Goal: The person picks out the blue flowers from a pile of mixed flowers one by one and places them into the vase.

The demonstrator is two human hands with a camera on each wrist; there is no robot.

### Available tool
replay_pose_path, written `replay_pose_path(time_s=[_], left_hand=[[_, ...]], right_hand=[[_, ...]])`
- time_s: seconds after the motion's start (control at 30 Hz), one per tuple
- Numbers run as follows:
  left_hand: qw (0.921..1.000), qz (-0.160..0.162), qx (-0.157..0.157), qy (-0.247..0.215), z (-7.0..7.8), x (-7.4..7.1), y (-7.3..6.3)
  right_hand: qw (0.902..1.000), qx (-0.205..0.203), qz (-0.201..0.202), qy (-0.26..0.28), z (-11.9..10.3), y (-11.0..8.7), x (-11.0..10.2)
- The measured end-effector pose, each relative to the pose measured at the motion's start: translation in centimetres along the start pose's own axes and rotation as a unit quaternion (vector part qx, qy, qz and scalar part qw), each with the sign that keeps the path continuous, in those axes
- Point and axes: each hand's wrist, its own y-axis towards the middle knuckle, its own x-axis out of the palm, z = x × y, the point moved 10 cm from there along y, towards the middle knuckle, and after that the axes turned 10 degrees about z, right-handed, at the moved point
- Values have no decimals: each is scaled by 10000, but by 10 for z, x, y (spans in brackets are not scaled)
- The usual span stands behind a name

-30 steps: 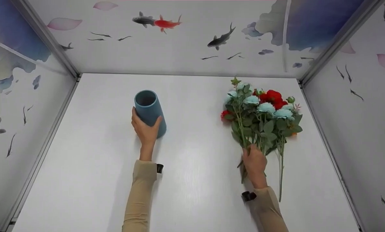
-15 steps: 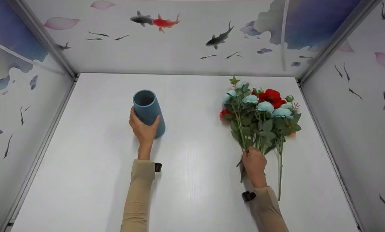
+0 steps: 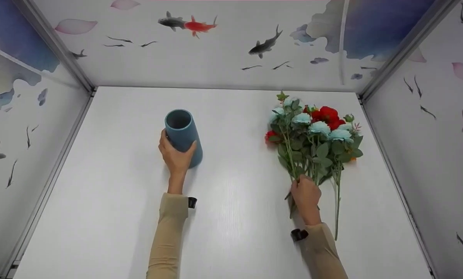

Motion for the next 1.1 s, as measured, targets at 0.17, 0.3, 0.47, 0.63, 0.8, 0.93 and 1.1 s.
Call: replay_pose_path(time_s=[0.17,0.3,0.47,0.63,0.8,0.93,1.1], left_hand=[[9999,-40,-32,-96,1,-1,-6],[9995,-156,-29,-289,4,-2,-10],[9966,-334,-54,-755,5,-3,-10],[9953,-439,-28,-859,4,-4,-9],[9961,-457,21,-759,4,-4,-10],[9960,-504,54,-742,6,-4,-14],[9952,-563,158,-790,12,-3,-18]], right_hand=[[9999,76,-25,93,1,-1,0],[9999,104,-67,90,1,-2,0],[9999,70,-26,86,0,-1,-1],[9999,101,-8,44,-1,0,-2],[9993,132,42,357,-3,-2,-4],[9972,143,250,685,-5,-3,-7],[9929,41,611,1023,-8,-6,-12]])
